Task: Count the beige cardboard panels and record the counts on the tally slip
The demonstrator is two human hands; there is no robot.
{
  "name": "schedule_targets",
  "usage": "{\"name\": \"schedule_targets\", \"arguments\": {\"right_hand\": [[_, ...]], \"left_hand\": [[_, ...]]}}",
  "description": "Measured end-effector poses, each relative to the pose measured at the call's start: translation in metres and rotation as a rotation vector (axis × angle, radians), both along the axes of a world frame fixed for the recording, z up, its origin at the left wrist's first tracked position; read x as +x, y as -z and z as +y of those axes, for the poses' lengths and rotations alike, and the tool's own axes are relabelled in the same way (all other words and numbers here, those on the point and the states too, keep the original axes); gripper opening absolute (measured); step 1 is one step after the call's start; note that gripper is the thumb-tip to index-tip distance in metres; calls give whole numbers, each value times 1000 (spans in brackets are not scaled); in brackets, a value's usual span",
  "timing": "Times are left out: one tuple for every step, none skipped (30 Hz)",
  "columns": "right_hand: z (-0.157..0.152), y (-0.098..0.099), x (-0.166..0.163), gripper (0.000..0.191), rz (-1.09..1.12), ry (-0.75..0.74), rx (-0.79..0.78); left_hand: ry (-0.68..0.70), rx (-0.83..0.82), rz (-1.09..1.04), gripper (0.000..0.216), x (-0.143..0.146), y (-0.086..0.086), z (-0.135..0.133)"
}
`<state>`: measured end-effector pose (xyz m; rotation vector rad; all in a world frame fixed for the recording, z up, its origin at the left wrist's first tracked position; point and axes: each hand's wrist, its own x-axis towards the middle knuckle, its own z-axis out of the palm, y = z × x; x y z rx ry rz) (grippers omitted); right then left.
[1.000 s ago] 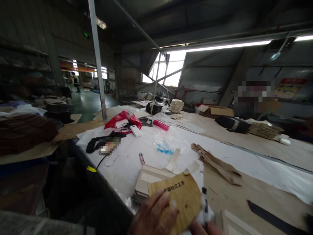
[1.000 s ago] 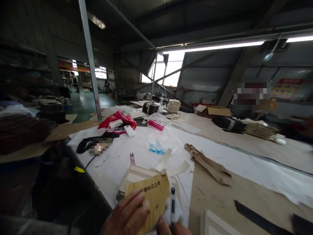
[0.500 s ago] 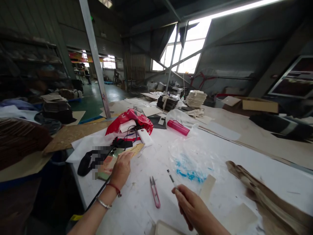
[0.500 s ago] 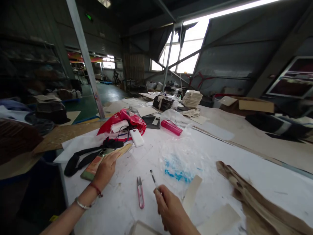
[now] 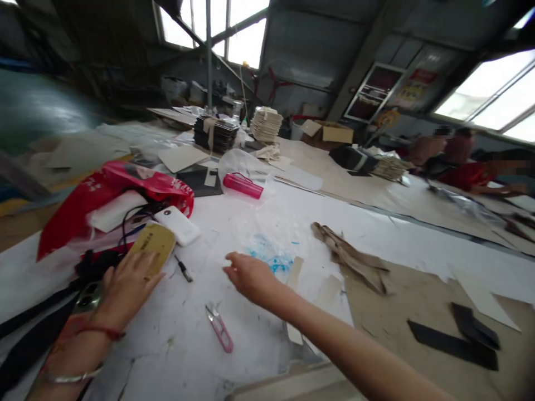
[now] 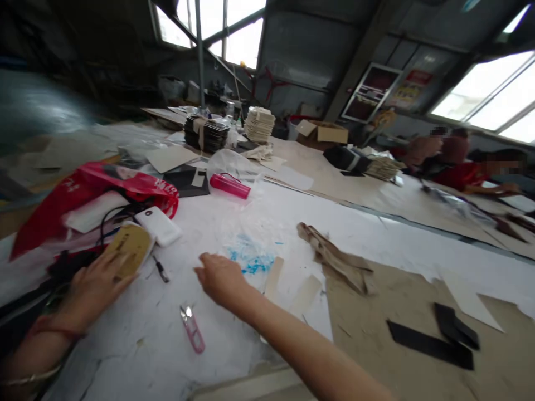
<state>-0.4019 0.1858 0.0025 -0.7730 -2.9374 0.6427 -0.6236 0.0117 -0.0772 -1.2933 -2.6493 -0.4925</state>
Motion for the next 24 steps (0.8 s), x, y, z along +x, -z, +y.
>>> {"name": "schedule_targets", "arguments": {"right_hand": [[16, 0, 32, 26, -27, 118, 7], [33, 2, 66, 23, -57, 246, 24], [47, 6, 100, 20, -102, 400, 35], [60, 12, 133, 19, -150, 571, 23], [70, 21, 163, 17, -189, 720, -14], [77, 30, 187, 18, -222, 796, -45], [81, 40, 207, 20, -252, 853, -94], [83, 50, 220, 24, -271, 898, -145], [84, 59, 228, 28, -281, 932, -187], [85, 66, 231, 31, -281, 970, -216], [86, 72, 230, 35, -273, 1012, -229], [87, 77, 227, 40, -260, 1052, -228], [88, 80, 222, 45, -244, 1087, -220], [89, 81, 217, 50, -227, 1113, -213], [90, 82, 211, 53, -211, 1128, -214], [91, 82, 207, 52, -194, 1134, -220], [91, 81, 203, 49, -175, 1133, -231], [91, 79, 200, 43, -152, 1128, -244], [91, 77, 198, 38, -123, 1121, -258], [91, 73, 197, 33, -87, 1113, -273], [91, 68, 197, 29, -41, 1104, -289], [91, 61, 197, 27, 12, 1095, -303], [91, 55, 197, 25, 68, 1086, -317], [93, 48, 197, 24, 125, 1079, -327]], "left_hand": [[15, 54, -33, 60, 12, -1, 1], [39, 127, -106, 63, 28, -3, 4], [77, 182, -225, 64, 47, -5, 9], [72, 222, -398, 60, 68, -9, 16], [92, 201, -476, 55, 91, -13, 25], [128, 152, -568, 51, 114, -17, 36], [158, 49, -758, 48, 137, -22, 48], [185, -62, -896, 43, 159, -25, 62], [222, -114, -927, 38, 178, -28, 77], [257, -156, -939, 32, 196, -29, 91], [276, -201, -942, 29, 210, -28, 104], [280, -245, -931, 30, 223, -26, 117], [279, -284, -914, 33, 233, -22, 128], [269, -318, -890, 36, 241, -18, 138], [254, -345, -859, 39, 248, -13, 147], [242, -366, -825, 41, 254, -8, 154], [231, -382, -791, 41, 259, -4, 160], [228, -396, -756, 39, 262, 0, 164], [235, -409, -724, 35, 265, 2, 168], [252, -425, -694, 29, 268, 4, 170], [277, -440, -667, 23, 270, 5, 171], [311, -456, -640, 15, 272, 5, 172], [342, -474, -615, 13, 274, 5, 173], [379, -483, -592, 15, 276, 5, 173]]}}
